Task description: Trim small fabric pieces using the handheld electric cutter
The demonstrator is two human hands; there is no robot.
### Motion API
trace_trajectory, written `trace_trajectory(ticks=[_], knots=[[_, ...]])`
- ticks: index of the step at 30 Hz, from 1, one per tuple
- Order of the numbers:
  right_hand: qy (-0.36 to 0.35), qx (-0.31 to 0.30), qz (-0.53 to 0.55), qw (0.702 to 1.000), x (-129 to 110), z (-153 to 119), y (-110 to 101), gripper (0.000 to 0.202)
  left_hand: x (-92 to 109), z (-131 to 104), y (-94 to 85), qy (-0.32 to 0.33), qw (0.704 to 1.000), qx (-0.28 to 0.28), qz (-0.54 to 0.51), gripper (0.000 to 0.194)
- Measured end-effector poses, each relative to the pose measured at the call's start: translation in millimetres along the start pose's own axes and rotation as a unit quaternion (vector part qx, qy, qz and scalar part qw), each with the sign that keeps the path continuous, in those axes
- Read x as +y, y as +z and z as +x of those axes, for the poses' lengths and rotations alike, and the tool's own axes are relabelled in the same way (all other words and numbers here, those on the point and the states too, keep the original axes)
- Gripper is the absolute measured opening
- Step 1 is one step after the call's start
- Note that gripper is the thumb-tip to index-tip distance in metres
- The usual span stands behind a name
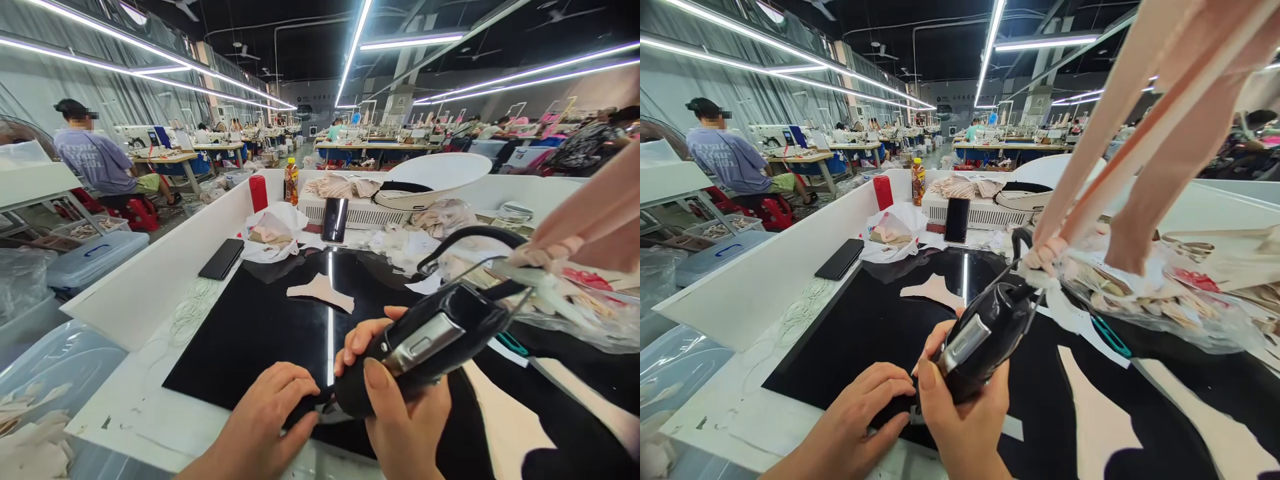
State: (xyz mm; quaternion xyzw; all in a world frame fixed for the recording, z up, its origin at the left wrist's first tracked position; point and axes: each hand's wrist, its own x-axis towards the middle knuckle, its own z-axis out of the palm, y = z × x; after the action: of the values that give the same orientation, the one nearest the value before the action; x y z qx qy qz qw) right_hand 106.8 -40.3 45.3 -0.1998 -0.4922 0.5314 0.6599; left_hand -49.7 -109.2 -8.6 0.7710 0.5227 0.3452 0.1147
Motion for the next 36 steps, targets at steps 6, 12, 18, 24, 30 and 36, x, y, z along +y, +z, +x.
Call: trace_trajectory(ticks=[6, 12, 18, 24, 30, 36], knots=[[0.003, -0.011, 0.008, 1.0, 7.1, -3.0, 1.7, 0.039, -1.9, -2.6, 1.3, -0.02, 0.999, 0.026, -0.031, 0.02], [0.002, 0.001, 0.005, 1.0, 9.3, -3.2, 0.9, 0.037, -3.2, -2.8, 4.1, -0.025, 0.999, 0.014, -0.046, 0.022], [0.007, -0.002, 0.004, 1.0, 4.9, -3.2, 3.1, 0.034, -2.0, -2.6, 3.6, -0.029, 0.998, 0.004, -0.053, 0.023], [0.007, -0.007, 0.016, 1.0, 1.6, -7.0, 1.3, 0.036, -2.5, -1.6, 4.8, -0.026, 0.998, 0.009, -0.053, 0.023], [-0.003, -0.005, -0.002, 1.0, 1.5, -8.4, 2.5, 0.035, -1.7, -1.0, 3.6, -0.024, 0.998, 0.01, -0.053, 0.023], [0.061, 0.109, -0.017, 0.992, -5.7, -14.1, 17.9, 0.04, -9.5, -0.5, 12.3, 0.032, 0.998, 0.037, -0.029, 0.024]])
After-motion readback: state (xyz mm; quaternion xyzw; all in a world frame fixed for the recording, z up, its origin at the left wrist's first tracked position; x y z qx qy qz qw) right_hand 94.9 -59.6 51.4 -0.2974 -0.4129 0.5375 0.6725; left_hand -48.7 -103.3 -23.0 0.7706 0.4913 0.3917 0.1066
